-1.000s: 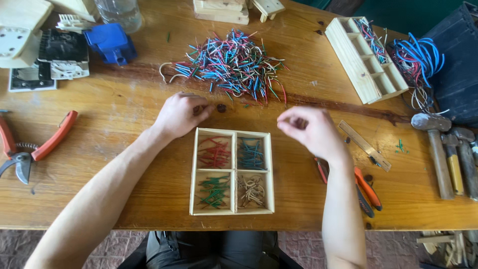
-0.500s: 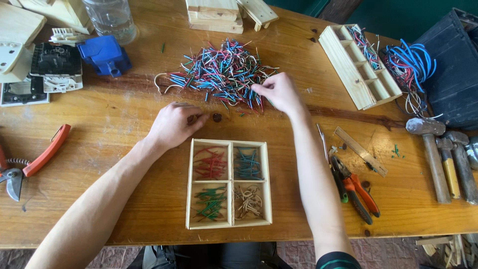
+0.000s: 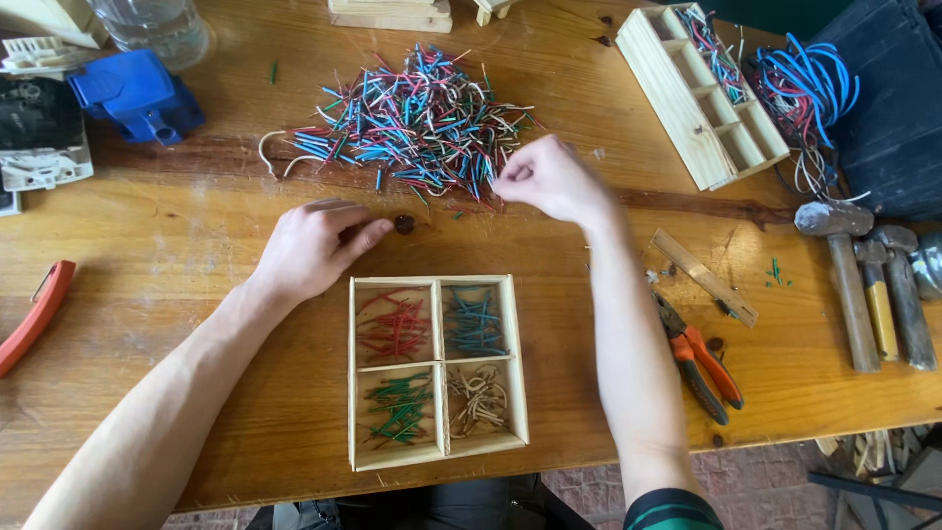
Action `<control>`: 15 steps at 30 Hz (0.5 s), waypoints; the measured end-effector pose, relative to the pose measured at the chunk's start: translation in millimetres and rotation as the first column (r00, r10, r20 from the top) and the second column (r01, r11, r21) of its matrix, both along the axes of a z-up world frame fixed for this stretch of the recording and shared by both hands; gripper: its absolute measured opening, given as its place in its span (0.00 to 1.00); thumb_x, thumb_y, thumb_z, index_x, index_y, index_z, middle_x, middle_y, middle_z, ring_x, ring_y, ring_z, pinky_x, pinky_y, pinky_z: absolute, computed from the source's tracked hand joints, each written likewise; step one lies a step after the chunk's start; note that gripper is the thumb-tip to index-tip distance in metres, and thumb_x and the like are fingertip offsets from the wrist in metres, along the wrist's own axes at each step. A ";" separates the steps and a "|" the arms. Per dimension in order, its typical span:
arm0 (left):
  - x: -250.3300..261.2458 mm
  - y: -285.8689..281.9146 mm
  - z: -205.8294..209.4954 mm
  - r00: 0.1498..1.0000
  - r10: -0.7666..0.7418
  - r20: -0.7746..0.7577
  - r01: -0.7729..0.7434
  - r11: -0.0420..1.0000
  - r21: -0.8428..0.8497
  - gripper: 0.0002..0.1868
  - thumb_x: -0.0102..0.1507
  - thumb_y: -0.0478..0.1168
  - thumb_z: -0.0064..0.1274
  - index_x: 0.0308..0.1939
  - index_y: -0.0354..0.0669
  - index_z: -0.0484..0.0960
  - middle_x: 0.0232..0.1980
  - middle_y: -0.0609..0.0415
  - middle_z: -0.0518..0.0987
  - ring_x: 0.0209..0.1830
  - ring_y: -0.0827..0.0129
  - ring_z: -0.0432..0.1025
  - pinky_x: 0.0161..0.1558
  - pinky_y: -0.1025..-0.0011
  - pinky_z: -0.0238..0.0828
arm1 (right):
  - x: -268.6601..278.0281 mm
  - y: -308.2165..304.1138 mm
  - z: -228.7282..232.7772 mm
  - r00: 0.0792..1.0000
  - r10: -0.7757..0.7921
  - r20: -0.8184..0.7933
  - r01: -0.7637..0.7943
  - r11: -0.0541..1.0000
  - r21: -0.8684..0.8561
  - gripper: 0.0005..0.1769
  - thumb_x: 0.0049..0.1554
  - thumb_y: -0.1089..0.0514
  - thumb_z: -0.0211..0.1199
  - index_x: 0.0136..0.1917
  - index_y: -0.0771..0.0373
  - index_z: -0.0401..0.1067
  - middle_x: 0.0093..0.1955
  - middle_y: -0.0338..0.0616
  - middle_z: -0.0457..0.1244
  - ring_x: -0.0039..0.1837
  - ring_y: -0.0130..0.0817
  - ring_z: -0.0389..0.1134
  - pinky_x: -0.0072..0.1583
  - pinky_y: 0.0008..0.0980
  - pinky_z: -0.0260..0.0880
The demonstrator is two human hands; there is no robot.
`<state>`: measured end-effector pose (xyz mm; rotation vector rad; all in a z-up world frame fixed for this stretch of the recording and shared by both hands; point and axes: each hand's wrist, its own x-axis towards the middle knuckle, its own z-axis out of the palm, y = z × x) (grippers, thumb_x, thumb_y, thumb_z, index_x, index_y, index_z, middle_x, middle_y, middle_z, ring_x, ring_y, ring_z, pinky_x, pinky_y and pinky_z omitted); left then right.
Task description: The person sorts a pile of multicolored insulated wires by hand, picking individual wires from a mixed heap and placing them into a four-compartment wooden box. The person handles red, blue, green, and brown wires, placing each into the corresponding compartment.
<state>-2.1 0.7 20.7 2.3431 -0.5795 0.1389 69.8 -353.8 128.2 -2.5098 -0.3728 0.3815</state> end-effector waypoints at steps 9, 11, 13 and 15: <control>0.4 0.6 -6.0 0.999 -0.025 -0.042 0.025 1.000 -0.003 0.23 0.83 0.60 0.53 0.47 0.49 0.90 0.40 0.49 0.88 0.48 0.43 0.86 0.49 0.44 0.84 | -79.4 33.2 63.6 0.850 0.306 -0.428 -0.392 0.911 -0.126 0.10 0.58 0.51 0.76 0.45 0.58 0.90 0.33 0.41 0.74 0.39 0.38 0.73 0.52 0.40 0.74; -0.6 -1.0 1.0 0.999 -0.022 -0.041 0.022 1.000 -0.004 0.23 0.82 0.60 0.52 0.47 0.48 0.90 0.40 0.48 0.88 0.48 0.42 0.86 0.49 0.43 0.84 | -78.2 36.3 74.9 0.892 0.244 -0.381 -0.326 0.930 -0.169 0.11 0.60 0.49 0.75 0.48 0.57 0.91 0.36 0.43 0.75 0.41 0.39 0.73 0.52 0.42 0.74; -2.8 -0.1 2.5 0.999 -0.020 -0.047 0.020 1.000 -0.005 0.24 0.82 0.60 0.52 0.47 0.48 0.90 0.40 0.47 0.89 0.49 0.41 0.86 0.49 0.43 0.84 | -75.7 35.1 81.6 0.925 0.179 -0.335 -0.257 0.944 -0.205 0.13 0.61 0.48 0.74 0.50 0.57 0.92 0.38 0.46 0.77 0.43 0.41 0.73 0.53 0.45 0.74; -1.8 -0.3 -0.3 0.999 -0.022 -0.049 0.022 1.000 0.012 0.24 0.82 0.61 0.52 0.47 0.49 0.90 0.40 0.48 0.88 0.48 0.42 0.86 0.49 0.44 0.84 | -70.2 27.1 86.0 0.981 0.085 -0.173 -0.111 0.983 -0.149 0.15 0.65 0.49 0.73 0.57 0.57 0.91 0.46 0.54 0.78 0.48 0.44 0.76 0.56 0.46 0.76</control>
